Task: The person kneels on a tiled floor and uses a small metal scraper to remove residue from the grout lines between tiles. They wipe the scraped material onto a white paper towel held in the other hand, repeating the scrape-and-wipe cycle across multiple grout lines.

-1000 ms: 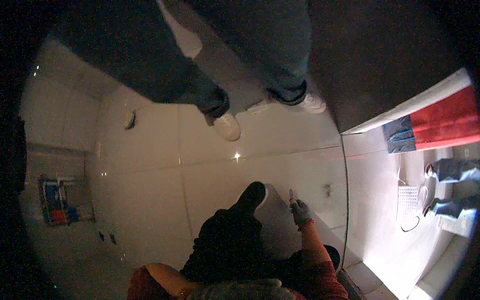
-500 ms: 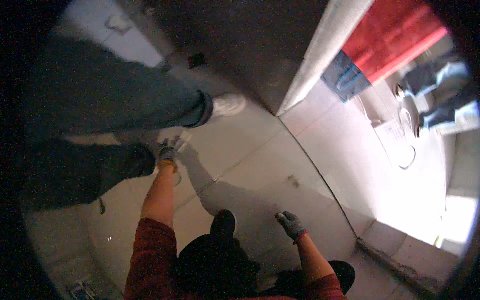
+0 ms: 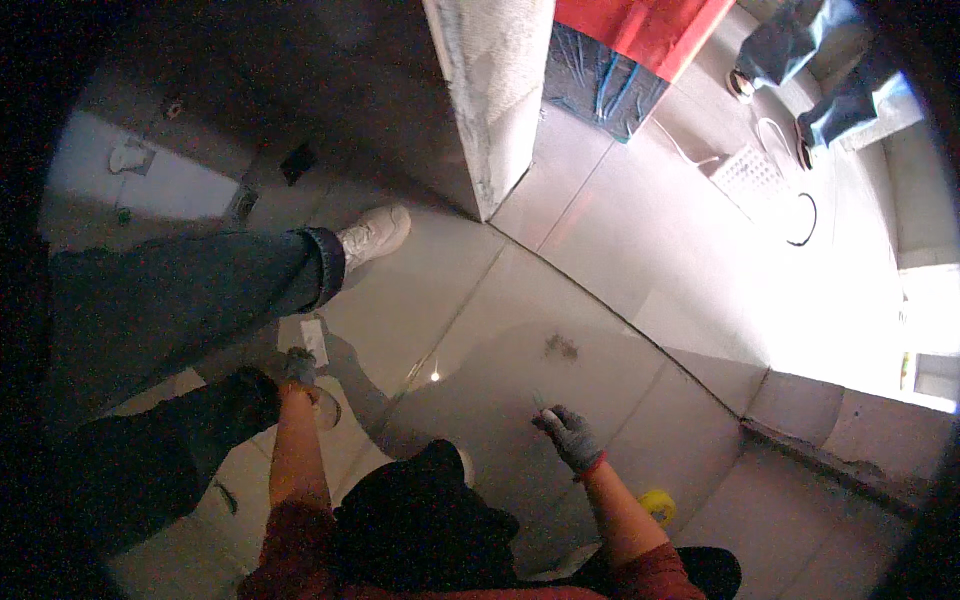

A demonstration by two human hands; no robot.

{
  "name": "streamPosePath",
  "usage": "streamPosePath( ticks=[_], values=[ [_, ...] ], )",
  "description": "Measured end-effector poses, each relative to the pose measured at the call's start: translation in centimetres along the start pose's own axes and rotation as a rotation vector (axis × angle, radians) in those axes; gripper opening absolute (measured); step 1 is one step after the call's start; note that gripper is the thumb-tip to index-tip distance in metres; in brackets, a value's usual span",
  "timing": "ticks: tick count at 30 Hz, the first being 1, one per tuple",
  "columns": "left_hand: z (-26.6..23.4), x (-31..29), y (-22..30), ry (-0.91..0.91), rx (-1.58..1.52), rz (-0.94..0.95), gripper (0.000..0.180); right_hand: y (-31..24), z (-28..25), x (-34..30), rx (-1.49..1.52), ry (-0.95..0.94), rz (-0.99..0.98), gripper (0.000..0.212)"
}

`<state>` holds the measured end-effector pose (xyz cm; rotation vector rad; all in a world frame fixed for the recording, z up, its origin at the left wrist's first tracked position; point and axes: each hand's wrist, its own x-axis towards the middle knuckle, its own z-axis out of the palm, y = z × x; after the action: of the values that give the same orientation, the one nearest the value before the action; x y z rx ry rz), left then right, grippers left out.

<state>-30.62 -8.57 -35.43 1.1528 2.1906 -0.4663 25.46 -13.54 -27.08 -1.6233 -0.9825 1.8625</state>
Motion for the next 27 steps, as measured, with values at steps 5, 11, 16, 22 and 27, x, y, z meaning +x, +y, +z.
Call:
streamPosePath(
  ticks=[5,11,16,22,27],
  values=[
    [5.4,-10.6,5.3,-0.188,-1.350,0.276,0.036,-3.8,2.8,-0.6,0.086,-0.042,-0.022,0.030],
    [7.1,-18.7,22.3,-0.724,-1.675,0.268,0.049,-6.3,5.3,-2.0,0.080,0.049,-0.054,0.030],
    [5.9,-20.5,27.8,-0.855,-1.525,0.260,0.046,-5.6,4.9,-2.8,0.026,0.193,-0.074,0.032],
    [6.0,-22.5,30.1,-0.859,-1.440,0.424,0.040,-4.0,4.8,-2.0,0.055,0.279,0.001,0.026],
    [5.7,-23.4,30.6,-0.735,-1.475,0.352,0.038,-3.4,5.0,-1.9,0.060,0.248,0.016,0.030]
  ],
)
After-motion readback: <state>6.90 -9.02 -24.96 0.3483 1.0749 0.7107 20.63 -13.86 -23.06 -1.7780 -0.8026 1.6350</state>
